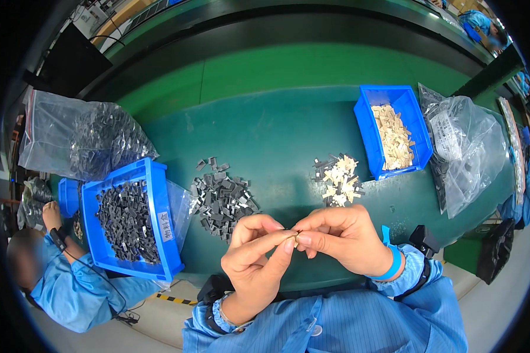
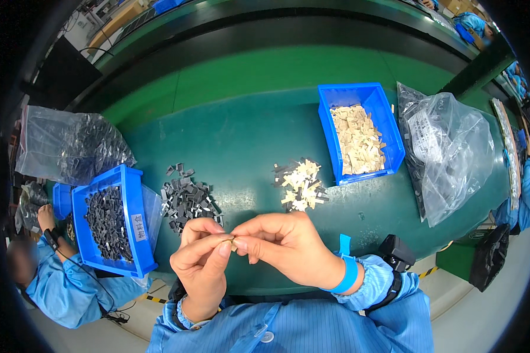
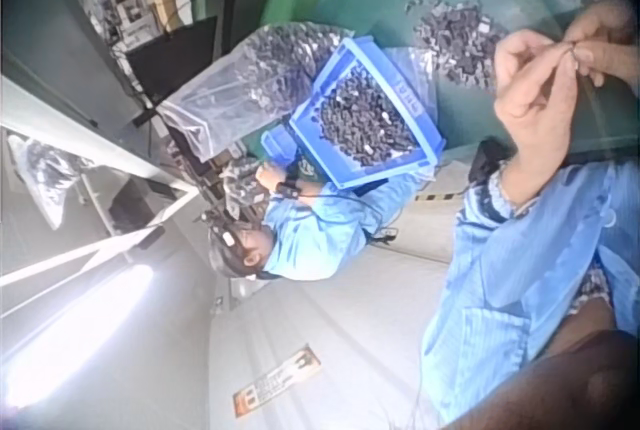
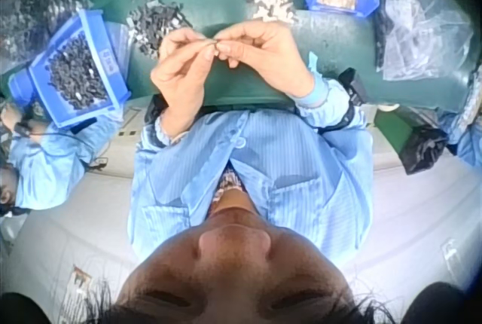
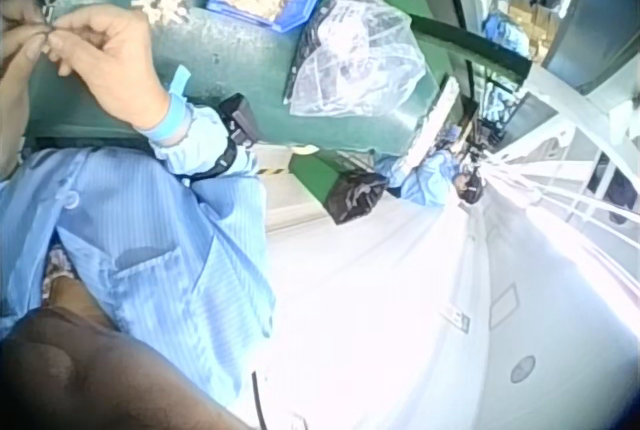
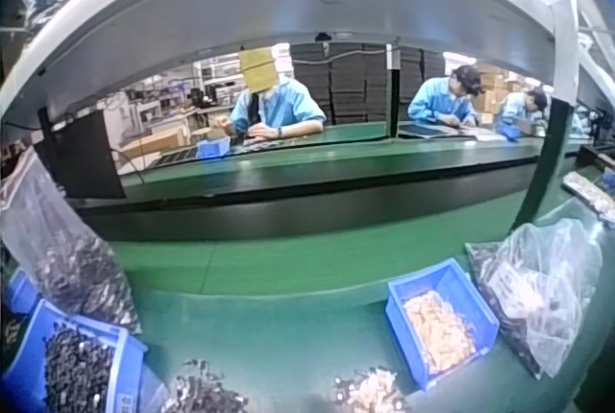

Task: Assembling small black and white plastic components at a factory workbench.

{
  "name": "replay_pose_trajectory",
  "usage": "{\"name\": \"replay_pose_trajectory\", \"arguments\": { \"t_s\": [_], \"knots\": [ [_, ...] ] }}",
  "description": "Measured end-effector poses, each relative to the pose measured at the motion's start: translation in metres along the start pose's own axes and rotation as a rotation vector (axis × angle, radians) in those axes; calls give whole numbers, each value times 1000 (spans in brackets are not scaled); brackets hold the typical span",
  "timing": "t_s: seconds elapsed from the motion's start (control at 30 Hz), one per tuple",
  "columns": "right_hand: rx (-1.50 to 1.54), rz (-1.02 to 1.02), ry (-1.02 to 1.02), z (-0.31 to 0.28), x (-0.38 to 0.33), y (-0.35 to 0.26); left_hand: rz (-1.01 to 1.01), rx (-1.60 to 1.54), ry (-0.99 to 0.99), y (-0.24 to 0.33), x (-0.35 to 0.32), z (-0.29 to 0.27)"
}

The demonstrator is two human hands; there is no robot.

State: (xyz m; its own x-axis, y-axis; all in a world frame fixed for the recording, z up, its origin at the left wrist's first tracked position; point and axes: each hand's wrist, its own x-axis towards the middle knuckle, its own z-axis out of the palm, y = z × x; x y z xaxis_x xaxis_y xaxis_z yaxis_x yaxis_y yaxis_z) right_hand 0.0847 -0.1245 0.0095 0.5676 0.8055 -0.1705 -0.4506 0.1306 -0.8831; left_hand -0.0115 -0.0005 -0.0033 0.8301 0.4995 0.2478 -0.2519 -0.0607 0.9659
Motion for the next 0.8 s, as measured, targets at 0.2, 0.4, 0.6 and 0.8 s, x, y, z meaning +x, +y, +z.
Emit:
{"name": "replay_pose_trajectory", "arguments": {
  "t_s": [0.2, 0.4, 0.6, 0.8],
  "knots": [
    [69, -5, 25, 6, -3, 2, -21, -39, 34, -4, -4, 2],
    [90, -15, 82, 10, -4, 11, -60, -114, 79, -8, -6, 4],
    [117, -26, 97, 10, -4, 9, -57, -181, 84, -3, -4, 9],
    [-442, -354, 335, -31, 1, -35, -304, -502, 199, 7, 8, -3]
  ]
}}
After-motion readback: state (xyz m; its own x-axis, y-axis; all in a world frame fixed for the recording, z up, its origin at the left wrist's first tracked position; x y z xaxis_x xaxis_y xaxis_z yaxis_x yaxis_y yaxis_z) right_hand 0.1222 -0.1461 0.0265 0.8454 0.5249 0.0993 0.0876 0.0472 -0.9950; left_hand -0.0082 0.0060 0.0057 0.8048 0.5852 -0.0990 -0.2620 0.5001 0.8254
